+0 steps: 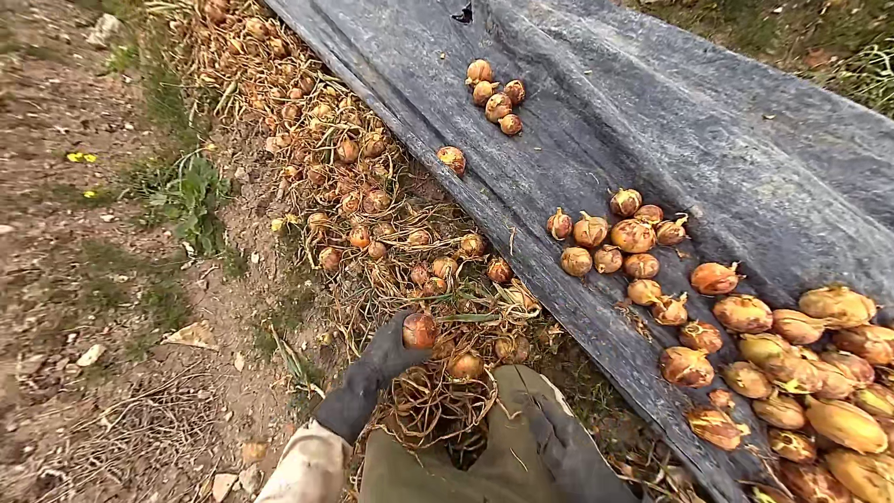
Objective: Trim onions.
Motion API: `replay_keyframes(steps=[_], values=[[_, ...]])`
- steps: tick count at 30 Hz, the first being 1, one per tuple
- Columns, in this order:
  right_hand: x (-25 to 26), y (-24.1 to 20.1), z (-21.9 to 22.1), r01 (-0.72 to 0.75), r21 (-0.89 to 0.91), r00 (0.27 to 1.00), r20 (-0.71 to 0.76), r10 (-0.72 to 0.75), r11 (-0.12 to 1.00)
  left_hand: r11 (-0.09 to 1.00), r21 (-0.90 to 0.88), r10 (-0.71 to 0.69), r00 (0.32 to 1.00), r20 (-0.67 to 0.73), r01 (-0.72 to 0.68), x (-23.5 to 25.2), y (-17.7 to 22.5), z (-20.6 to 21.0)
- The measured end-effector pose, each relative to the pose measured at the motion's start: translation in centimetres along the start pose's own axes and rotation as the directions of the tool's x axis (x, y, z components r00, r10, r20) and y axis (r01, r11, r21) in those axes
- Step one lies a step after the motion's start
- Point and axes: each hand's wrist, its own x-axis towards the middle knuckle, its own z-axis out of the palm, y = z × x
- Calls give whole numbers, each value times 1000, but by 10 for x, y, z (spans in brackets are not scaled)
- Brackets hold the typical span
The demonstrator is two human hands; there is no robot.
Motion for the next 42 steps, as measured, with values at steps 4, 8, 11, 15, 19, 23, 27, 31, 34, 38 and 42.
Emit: replay_keyframes(steps=[4,8,11,15,19,23,27,31,34,38,42], values=[[32,-43,9,182,-171,983,43,-177,968,920,-341,142,975,-168,-192,-99,42,-17],[21,-80,33,267,219,959,37,-281,938,812,-431,280,910,-304,-394,-158,76,-3],[1,-85,47,397,423,916,-128,-380,815,859,-249,343,864,-370,-447,-179,81,11],[-14,-69,43,487,250,873,-179,-454,837,933,-114,315,929,-193,-340,-204,78,6],[-21,-53,32,697,-259,660,-132,-740,668,868,-496,87,982,169,9,-244,115,-6],[-26,-34,23,643,-204,691,-261,-674,738,618,-764,-7,973,231,186,-247,93,21],[-28,-25,8,187,-371,976,-31,-213,910,907,-421,42,998,48,-18,-239,89,14],[-59,-85,9,136,-352,976,210,-63,926,998,54,39,999,2,-39,-251,158,-12],[-64,-101,21,61,22,995,80,-62,998,960,271,30,992,125,-64,-242,166,7],[-40,-32,27,-13,271,992,125,-22,962,897,371,149,954,259,-241,-213,155,43],[-44,-63,2,182,-150,970,-133,-202,972,868,432,125,949,291,-246,-177,160,38]])
